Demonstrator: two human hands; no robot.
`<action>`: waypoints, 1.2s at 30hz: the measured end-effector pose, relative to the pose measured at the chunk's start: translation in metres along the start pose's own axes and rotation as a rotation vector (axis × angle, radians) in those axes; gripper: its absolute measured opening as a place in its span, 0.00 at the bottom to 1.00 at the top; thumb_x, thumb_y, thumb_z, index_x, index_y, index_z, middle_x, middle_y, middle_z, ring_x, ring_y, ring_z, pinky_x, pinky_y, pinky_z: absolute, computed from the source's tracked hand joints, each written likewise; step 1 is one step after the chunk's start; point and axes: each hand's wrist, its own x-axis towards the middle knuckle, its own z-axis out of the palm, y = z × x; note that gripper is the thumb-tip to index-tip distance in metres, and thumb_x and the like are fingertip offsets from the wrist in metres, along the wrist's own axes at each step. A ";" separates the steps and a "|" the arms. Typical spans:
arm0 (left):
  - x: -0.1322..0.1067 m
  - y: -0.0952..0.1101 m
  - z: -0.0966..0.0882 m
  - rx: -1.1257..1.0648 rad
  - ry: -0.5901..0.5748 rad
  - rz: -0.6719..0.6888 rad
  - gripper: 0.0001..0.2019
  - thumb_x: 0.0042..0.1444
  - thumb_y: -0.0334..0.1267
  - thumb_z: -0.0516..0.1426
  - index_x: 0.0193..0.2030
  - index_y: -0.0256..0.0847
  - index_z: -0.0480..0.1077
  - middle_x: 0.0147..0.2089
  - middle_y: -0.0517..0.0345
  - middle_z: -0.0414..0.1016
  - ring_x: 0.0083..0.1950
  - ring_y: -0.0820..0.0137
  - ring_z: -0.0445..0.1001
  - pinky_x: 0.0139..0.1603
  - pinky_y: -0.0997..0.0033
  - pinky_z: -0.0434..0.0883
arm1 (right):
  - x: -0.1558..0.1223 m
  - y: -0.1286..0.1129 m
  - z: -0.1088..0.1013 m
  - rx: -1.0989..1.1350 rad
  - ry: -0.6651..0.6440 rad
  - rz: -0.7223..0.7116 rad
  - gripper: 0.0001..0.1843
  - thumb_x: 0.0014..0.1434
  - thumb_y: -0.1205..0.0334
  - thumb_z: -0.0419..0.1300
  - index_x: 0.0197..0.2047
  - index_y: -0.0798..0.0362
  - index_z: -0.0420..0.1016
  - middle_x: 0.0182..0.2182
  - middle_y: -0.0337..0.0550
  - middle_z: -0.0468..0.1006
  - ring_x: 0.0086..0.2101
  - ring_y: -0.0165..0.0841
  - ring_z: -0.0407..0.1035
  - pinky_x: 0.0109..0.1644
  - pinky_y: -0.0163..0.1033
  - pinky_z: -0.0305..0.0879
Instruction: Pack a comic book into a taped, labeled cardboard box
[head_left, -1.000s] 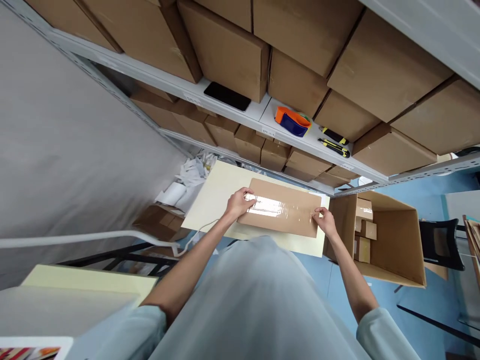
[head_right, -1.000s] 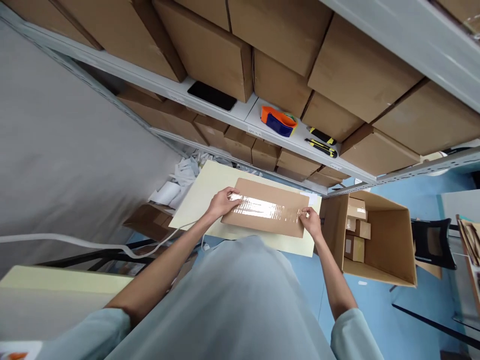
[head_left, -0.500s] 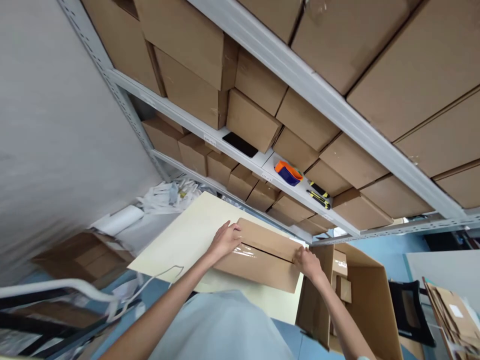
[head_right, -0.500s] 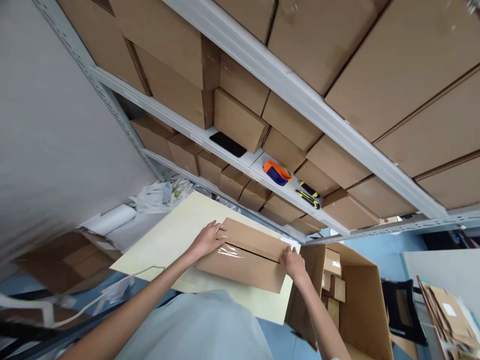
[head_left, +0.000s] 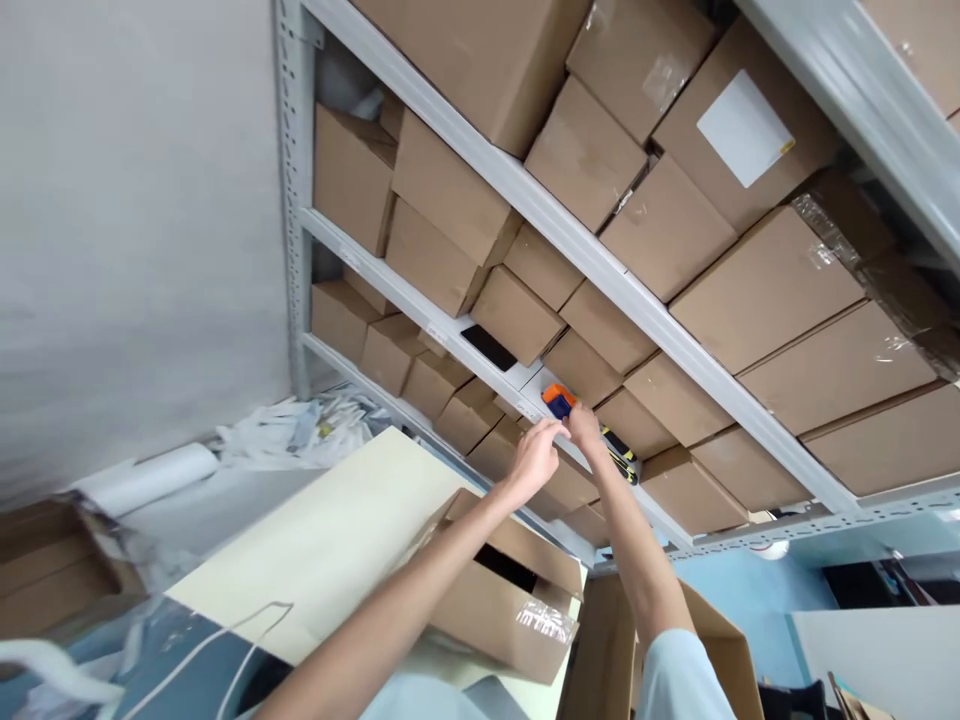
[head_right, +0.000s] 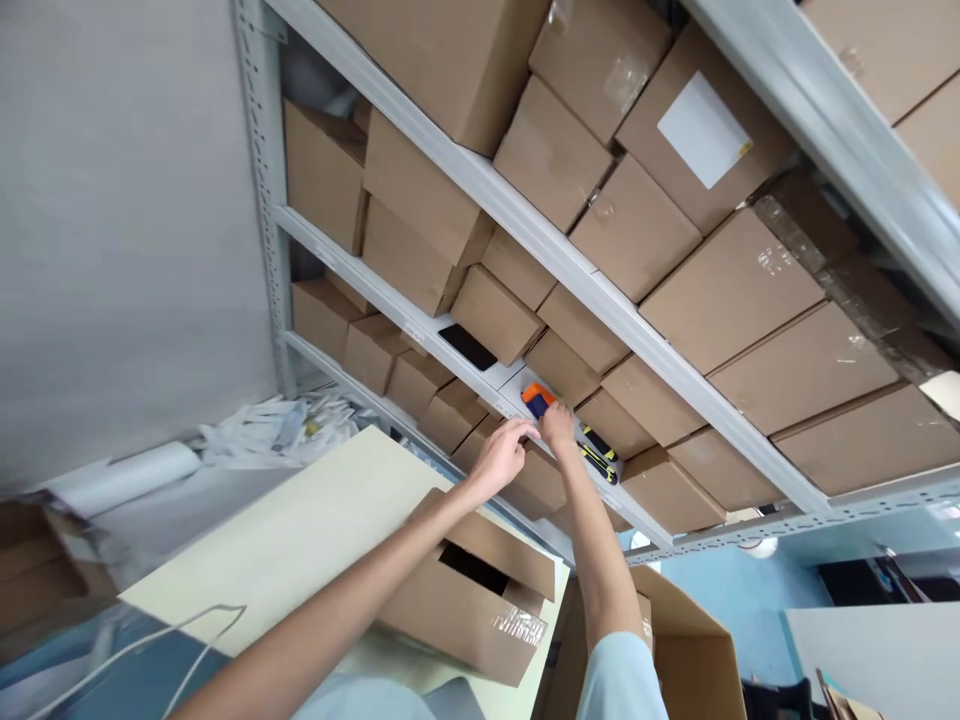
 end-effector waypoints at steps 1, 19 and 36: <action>-0.007 -0.004 0.000 -0.019 0.002 -0.011 0.30 0.53 0.14 0.51 0.51 0.45 0.83 0.63 0.52 0.81 0.64 0.60 0.82 0.69 0.58 0.77 | 0.004 -0.003 0.008 0.005 -0.003 0.015 0.24 0.72 0.67 0.59 0.67 0.67 0.70 0.64 0.71 0.78 0.65 0.50 0.73 0.66 0.45 0.66; -0.114 -0.040 -0.042 -0.305 0.050 -0.231 0.10 0.63 0.41 0.63 0.49 0.44 0.80 0.51 0.52 0.85 0.45 0.64 0.87 0.45 0.65 0.86 | -0.135 0.015 0.089 1.107 0.259 -0.128 0.27 0.71 0.43 0.61 0.59 0.57 0.74 0.51 0.55 0.84 0.51 0.45 0.78 0.60 0.49 0.73; -0.190 0.027 -0.084 -0.252 -0.188 -0.093 0.05 0.68 0.40 0.64 0.46 0.44 0.81 0.49 0.52 0.86 0.51 0.62 0.84 0.55 0.65 0.82 | -0.306 -0.018 0.069 1.501 -0.056 -0.070 0.30 0.68 0.31 0.65 0.54 0.50 0.83 0.52 0.54 0.87 0.53 0.49 0.82 0.65 0.58 0.78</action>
